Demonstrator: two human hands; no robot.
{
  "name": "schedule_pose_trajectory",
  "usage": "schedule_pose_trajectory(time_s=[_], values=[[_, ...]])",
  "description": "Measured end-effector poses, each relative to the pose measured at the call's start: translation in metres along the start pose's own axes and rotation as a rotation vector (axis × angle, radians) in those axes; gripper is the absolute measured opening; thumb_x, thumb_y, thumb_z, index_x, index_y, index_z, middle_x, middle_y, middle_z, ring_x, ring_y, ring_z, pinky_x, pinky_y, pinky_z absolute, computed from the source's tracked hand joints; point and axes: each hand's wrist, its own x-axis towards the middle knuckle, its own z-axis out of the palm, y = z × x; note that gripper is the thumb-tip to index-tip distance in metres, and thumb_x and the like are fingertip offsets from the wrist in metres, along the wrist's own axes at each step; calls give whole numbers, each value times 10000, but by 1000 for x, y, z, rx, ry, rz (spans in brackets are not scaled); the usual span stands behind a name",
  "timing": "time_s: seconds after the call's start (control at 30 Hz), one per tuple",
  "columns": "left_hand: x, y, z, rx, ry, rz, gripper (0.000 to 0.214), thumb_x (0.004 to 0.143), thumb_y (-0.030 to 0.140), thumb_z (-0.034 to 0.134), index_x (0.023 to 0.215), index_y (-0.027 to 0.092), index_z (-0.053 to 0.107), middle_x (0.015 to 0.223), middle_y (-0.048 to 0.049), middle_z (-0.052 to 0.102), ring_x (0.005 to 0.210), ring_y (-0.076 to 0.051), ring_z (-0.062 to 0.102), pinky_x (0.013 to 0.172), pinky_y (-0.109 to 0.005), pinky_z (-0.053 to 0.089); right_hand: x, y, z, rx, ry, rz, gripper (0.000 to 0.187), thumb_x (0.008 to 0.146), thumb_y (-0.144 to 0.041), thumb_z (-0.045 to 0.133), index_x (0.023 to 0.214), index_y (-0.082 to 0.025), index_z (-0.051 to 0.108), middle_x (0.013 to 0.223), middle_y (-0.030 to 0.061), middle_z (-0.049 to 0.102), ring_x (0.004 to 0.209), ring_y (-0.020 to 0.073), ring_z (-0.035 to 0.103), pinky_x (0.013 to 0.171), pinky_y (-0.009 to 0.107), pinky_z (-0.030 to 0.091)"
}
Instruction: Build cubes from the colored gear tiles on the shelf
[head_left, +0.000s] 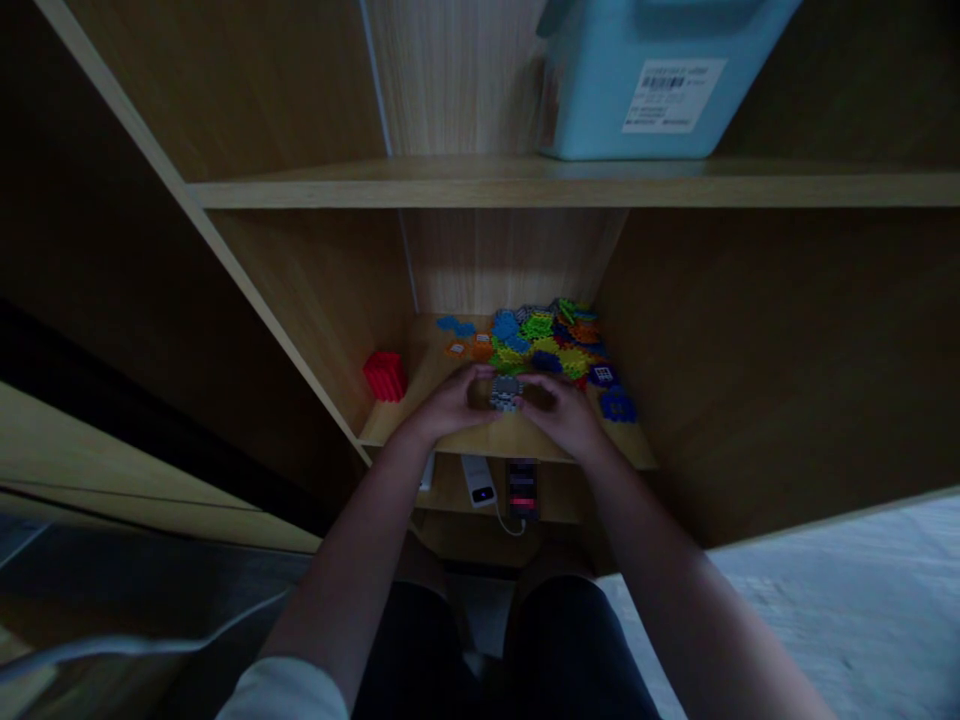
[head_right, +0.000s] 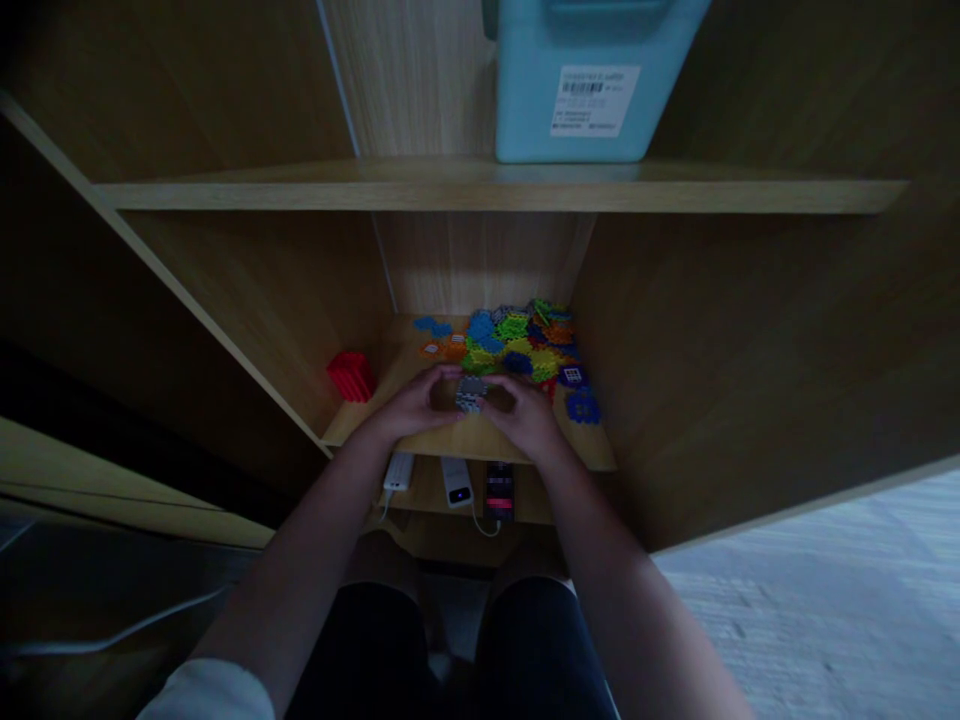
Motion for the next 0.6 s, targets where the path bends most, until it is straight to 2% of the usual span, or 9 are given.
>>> schedule_pose_trajectory(time_s=[0.17, 0.6], values=[[1, 4, 6, 28, -27, -3, 756, 797, 347, 936, 1462, 223, 599, 1440, -140, 702, 1363, -328, 669, 1215, -528, 497, 0, -3, 1, -18, -45, 19, 304, 947, -401, 779, 1240, -320, 763, 1261, 37, 813, 1216, 296, 727, 1109, 506, 552], [2, 2, 7, 147, -33, 0, 765, 833, 396, 904, 1506, 221, 585, 1412, -156, 721, 1326, -334, 692, 1191, -549, 508, -3, -1, 1, -69, -99, 8, 399, 956, -395, 769, 1340, -313, 703, 1336, 58, 780, 1286, 313, 693, 1128, 524, 540]])
